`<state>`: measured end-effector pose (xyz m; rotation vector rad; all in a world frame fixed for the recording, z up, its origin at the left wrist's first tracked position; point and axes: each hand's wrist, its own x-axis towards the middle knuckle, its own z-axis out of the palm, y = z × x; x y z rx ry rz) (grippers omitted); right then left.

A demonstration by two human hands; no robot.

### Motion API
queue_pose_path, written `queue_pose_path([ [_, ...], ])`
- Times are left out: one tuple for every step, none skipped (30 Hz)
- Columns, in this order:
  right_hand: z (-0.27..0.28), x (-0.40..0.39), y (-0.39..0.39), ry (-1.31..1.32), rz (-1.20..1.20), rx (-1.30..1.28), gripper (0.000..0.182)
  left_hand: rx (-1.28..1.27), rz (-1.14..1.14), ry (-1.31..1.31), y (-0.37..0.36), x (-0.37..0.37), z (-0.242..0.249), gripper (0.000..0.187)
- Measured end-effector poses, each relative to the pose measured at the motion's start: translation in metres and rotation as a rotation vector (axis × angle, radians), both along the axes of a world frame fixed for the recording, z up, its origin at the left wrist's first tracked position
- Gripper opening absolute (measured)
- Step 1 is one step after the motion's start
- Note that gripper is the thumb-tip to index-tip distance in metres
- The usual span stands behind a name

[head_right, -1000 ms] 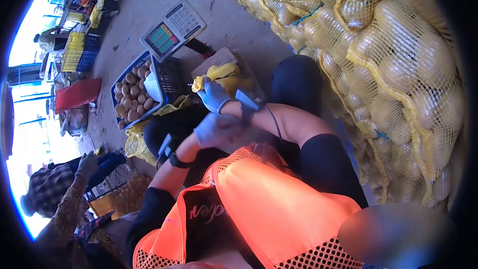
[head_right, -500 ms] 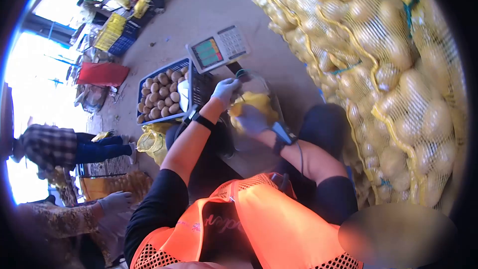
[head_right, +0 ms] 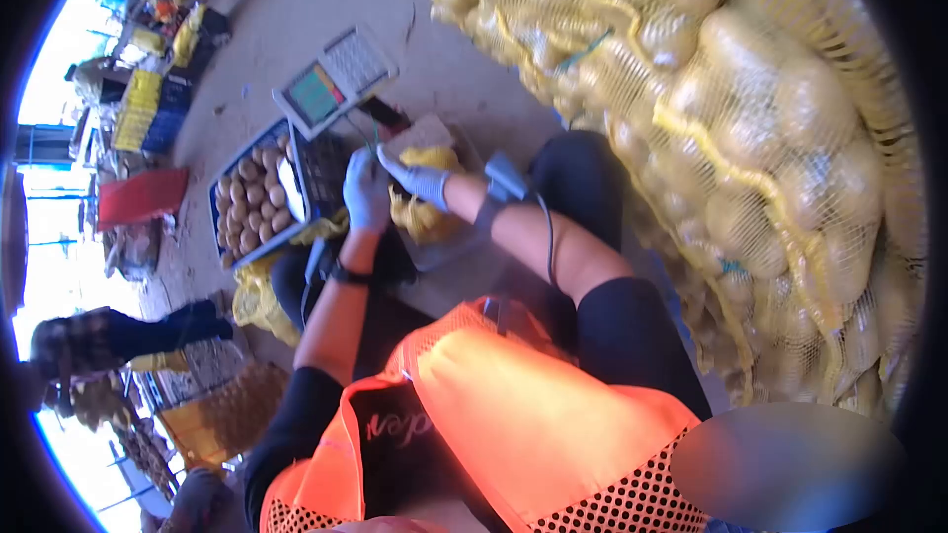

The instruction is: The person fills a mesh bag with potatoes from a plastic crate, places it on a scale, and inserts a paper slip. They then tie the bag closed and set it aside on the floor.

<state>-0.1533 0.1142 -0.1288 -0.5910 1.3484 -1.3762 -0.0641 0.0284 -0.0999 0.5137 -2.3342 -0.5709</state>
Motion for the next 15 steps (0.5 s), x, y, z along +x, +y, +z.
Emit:
queue_pose_path([
  [0.01,-0.011,0.003,0.134,0.174,0.157,0.071,0.207,0.047,-0.116,-0.009,0.0,-0.009,0.014],
  [-0.009,-0.018,-0.002,0.206,0.202,0.145,0.063,0.37,0.033,-0.251,-0.023,-0.005,-0.02,0.015],
  [-0.027,-0.02,-0.006,0.277,0.228,0.127,0.056,0.534,0.018,-0.381,-0.035,-0.007,-0.033,0.016],
  [-0.035,-0.024,-0.005,0.334,0.28,0.091,0.059,0.845,-0.01,-0.302,-0.045,-0.009,-0.047,0.018],
  [-0.037,-0.027,-0.002,0.398,0.325,0.051,0.063,1.147,-0.045,-0.203,-0.049,-0.012,-0.053,0.019],
  [-0.039,-0.025,0.0,0.423,0.25,0.077,0.052,1.298,-0.033,-0.117,-0.052,-0.013,-0.058,0.017],
  [-0.038,-0.023,0.002,0.422,0.259,0.074,0.052,1.297,-0.025,-0.112,-0.05,-0.012,-0.06,0.017],
  [-0.037,-0.02,0.004,0.412,0.151,0.1,0.045,1.499,0.075,-0.051,-0.049,-0.012,-0.061,0.014],
  [-0.036,-0.017,0.006,0.4,0.045,0.126,0.038,1.696,0.179,0.016,-0.049,-0.012,-0.062,0.011],
  [-0.039,-0.013,0.005,0.499,-0.018,0.094,0.035,1.732,0.127,0.064,-0.055,-0.008,-0.084,0.01],
  [-0.042,-0.012,0.005,0.496,-0.01,0.085,0.035,1.773,0.187,0.076,-0.053,-0.006,-0.091,0.01],
  [-0.045,-0.012,0.005,0.76,0.028,0.062,0.034,1.86,0.236,0.139,-0.05,-0.005,-0.097,0.013],
  [-0.043,-0.011,0.005,1.023,0.064,0.037,0.034,1.946,0.285,0.203,-0.049,-0.004,-0.096,0.016],
  [-0.042,-0.01,0.006,1.043,0.066,0.035,0.032,2.086,0.311,0.224,-0.05,0.003,-0.093,0.027],
  [-0.04,-0.014,0.004,1.043,0.071,0.028,0.032,2.083,0.316,0.232,-0.049,0.012,-0.09,0.027],
])
